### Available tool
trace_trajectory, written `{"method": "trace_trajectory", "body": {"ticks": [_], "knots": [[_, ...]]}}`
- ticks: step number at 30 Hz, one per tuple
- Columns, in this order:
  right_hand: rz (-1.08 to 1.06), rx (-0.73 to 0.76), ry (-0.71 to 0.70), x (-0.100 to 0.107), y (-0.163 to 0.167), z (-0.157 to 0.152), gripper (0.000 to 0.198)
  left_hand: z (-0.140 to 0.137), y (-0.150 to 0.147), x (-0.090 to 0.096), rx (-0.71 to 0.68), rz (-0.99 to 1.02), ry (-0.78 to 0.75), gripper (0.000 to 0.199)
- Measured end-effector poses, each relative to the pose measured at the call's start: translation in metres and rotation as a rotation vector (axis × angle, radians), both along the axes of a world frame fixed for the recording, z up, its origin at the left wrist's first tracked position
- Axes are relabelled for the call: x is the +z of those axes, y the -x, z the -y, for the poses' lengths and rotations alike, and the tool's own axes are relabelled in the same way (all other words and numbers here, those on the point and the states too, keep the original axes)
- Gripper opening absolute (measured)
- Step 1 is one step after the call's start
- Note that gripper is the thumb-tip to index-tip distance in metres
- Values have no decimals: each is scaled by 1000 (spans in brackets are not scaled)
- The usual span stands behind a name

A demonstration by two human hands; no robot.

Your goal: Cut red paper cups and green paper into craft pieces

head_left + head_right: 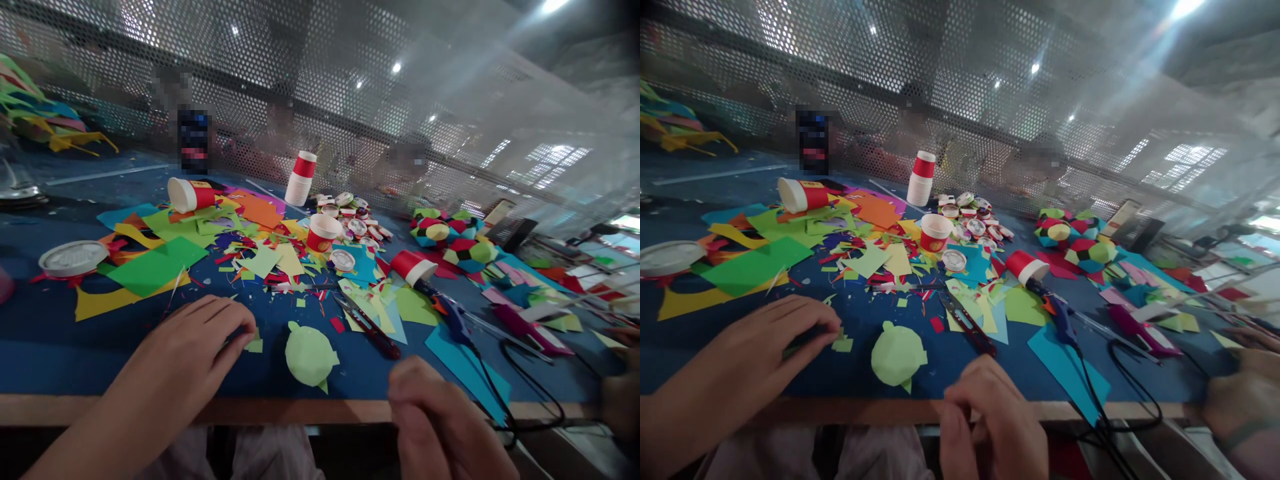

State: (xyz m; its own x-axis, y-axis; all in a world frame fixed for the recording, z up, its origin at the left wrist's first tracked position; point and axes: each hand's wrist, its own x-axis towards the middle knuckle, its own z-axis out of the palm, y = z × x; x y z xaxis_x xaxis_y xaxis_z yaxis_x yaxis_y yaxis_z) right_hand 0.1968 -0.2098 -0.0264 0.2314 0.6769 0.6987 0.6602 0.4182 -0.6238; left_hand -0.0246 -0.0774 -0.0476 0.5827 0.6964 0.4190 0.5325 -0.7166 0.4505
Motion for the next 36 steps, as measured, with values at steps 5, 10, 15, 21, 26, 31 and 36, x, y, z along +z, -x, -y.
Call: {"method": "trace_trajectory", "body": {"ticks": [5,10,15,21,26,31,36], "knots": [[73,12,213,24,6,-25,14,0,1,4,23,60,89,16],[268,215,430,37,21,-60,13,6,-5,8,-8,118,89,9],[435,284,418,35,30,-77,12,13,-14,10,-16,110,49,22],[499,260,430,36,27,-73,16,17,-22,14,0,121,-2,24],[434,282,446,40,24,-70,15,18,-31,12,-27,152,-20,33],[257,283,473,38,5,-75,12,21,-34,11,-38,149,-129,31],[25,249,581,19,-23,-88,11,22,-35,12,-120,95,-292,29]]}}
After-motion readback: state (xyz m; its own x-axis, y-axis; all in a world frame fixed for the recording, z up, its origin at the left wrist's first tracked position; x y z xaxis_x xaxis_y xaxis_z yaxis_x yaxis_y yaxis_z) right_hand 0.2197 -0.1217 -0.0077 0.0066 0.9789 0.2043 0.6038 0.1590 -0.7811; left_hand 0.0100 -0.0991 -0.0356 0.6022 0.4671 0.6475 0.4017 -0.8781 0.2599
